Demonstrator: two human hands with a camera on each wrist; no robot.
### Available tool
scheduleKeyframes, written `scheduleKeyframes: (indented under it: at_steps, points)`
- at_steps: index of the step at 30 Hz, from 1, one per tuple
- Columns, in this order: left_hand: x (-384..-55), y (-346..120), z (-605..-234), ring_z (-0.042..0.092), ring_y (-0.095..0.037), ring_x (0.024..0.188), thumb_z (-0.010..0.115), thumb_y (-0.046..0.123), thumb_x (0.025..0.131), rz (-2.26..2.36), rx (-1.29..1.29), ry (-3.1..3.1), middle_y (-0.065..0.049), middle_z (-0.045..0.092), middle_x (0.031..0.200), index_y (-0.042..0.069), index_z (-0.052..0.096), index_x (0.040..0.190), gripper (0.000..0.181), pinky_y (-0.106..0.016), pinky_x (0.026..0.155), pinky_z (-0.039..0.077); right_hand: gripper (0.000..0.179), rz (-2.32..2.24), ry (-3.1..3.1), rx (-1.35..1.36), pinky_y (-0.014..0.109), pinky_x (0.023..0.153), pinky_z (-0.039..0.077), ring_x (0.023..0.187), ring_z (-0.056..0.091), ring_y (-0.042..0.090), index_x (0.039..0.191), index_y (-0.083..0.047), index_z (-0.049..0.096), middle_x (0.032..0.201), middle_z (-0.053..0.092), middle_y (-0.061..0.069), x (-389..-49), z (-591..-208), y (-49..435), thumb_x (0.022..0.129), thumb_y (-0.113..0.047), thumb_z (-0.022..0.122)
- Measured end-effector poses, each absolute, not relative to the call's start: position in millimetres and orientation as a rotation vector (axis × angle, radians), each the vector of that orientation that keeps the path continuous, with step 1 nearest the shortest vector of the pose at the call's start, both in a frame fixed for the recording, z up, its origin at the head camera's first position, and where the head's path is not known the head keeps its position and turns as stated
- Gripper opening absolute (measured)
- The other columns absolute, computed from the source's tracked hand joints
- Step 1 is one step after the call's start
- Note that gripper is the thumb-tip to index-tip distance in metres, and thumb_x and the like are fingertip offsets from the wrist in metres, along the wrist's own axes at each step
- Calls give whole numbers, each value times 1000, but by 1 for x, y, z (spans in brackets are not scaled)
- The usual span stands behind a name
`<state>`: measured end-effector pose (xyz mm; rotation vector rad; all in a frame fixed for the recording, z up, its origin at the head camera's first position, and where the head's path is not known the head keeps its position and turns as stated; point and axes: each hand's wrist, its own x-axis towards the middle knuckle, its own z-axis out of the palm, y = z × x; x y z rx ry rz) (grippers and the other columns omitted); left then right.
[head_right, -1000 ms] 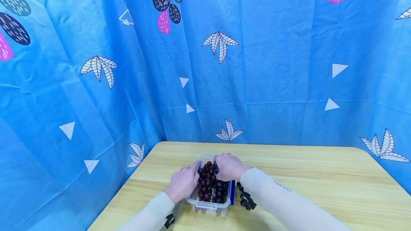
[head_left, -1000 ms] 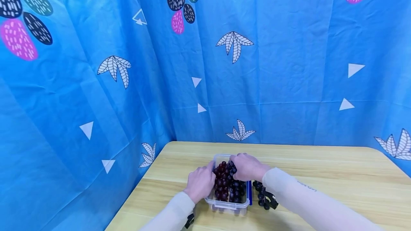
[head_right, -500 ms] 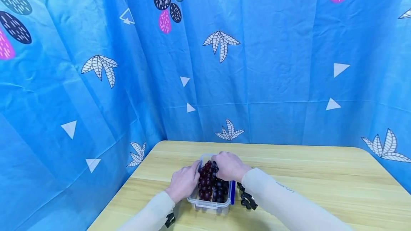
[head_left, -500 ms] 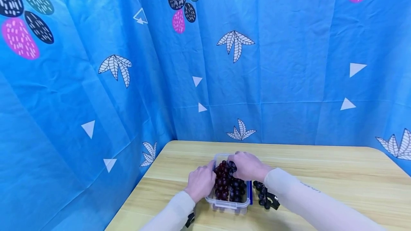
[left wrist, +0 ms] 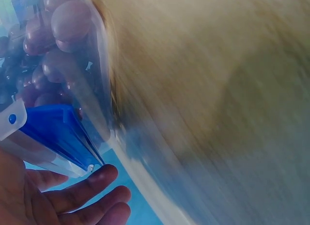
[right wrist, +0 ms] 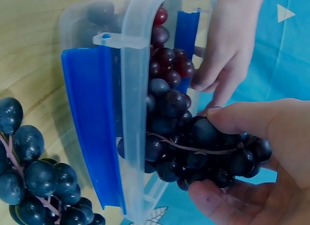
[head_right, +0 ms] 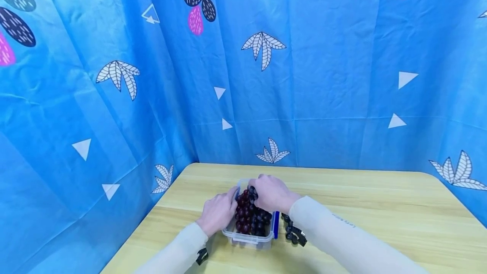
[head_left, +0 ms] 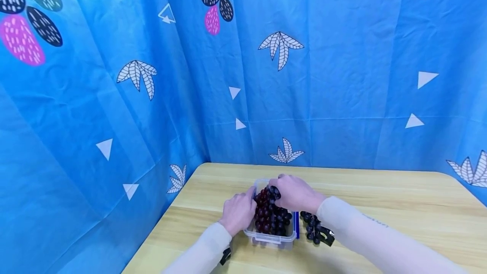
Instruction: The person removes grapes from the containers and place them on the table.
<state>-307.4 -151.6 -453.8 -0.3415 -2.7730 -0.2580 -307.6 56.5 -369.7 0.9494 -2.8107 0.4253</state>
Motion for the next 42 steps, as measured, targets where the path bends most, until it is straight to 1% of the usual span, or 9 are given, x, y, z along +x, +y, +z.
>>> scheduleKeyframes:
  at_steps: [3, 8, 16, 27, 30, 33, 40, 42]
  points:
    - [-309, -152, -453, 63, -21, 72, 51, 26, 100, -263, -344, -2773, -4, 67, 81, 15, 52, 147, 48, -33, 50, 44, 45, 419, -2808, 949, 38, 76, 59, 84, 64, 19, 119, -11, 70, 101, 68, 7, -306, -364, 57, 78, -16, 85]
    - [-311, -153, -454, 65, -22, 74, 50, 27, 99, -255, -345, -2774, -5, 69, 83, 16, 51, 147, 49, -34, 50, 44, 44, 440, -2792, 970, 34, 70, 58, 78, 61, 16, 119, -11, 70, 98, 67, 6, -302, -355, 59, 78, -16, 85]
    - [-311, -155, -454, 68, -25, 78, 51, 27, 99, -235, -340, -2757, -7, 71, 86, 17, 53, 145, 47, -38, 51, 48, 44, 464, -2788, 958, 36, 74, 58, 83, 63, 16, 120, -13, 70, 103, 67, 6, -295, -344, 61, 79, -19, 84]
    - [-310, -154, -454, 69, -26, 80, 51, 27, 99, -247, -328, -2768, -7, 72, 89, 17, 53, 145, 47, -38, 51, 48, 41, 525, -2741, 952, 30, 67, 55, 82, 60, 12, 119, -16, 69, 107, 68, 4, -296, -336, 69, 80, -21, 83]
    - [-309, -154, -453, 68, -26, 79, 50, 28, 99, -249, -335, -2767, -7, 71, 88, 17, 53, 145, 47, -37, 51, 47, 45, 528, -2745, 917, 31, 69, 55, 85, 62, 14, 123, -17, 68, 113, 69, 5, -296, -333, 73, 81, -23, 82]
    - [-309, -153, -453, 68, -25, 78, 50, 28, 99, -251, -339, -2768, -7, 71, 87, 16, 53, 145, 47, -36, 51, 47, 47, 537, -2745, 901, 33, 70, 54, 88, 63, 16, 124, -15, 67, 115, 69, 6, -296, -328, 76, 81, -25, 82]
    - [-308, -154, -453, 67, -25, 78, 50, 28, 100, -253, -336, -2777, -7, 72, 88, 16, 53, 145, 47, -35, 52, 47, 45, 551, -2723, 906, 40, 77, 56, 95, 64, 19, 124, -16, 67, 115, 70, 5, -296, -321, 83, 82, -26, 82]
    - [-307, -154, -453, 68, -24, 78, 50, 28, 99, -250, -337, -2773, -7, 72, 88, 16, 53, 145, 47, -35, 52, 47, 45, 556, -2722, 897, 40, 77, 55, 93, 63, 18, 124, -17, 67, 114, 70, 4, -295, -319, 85, 82, -27, 82]
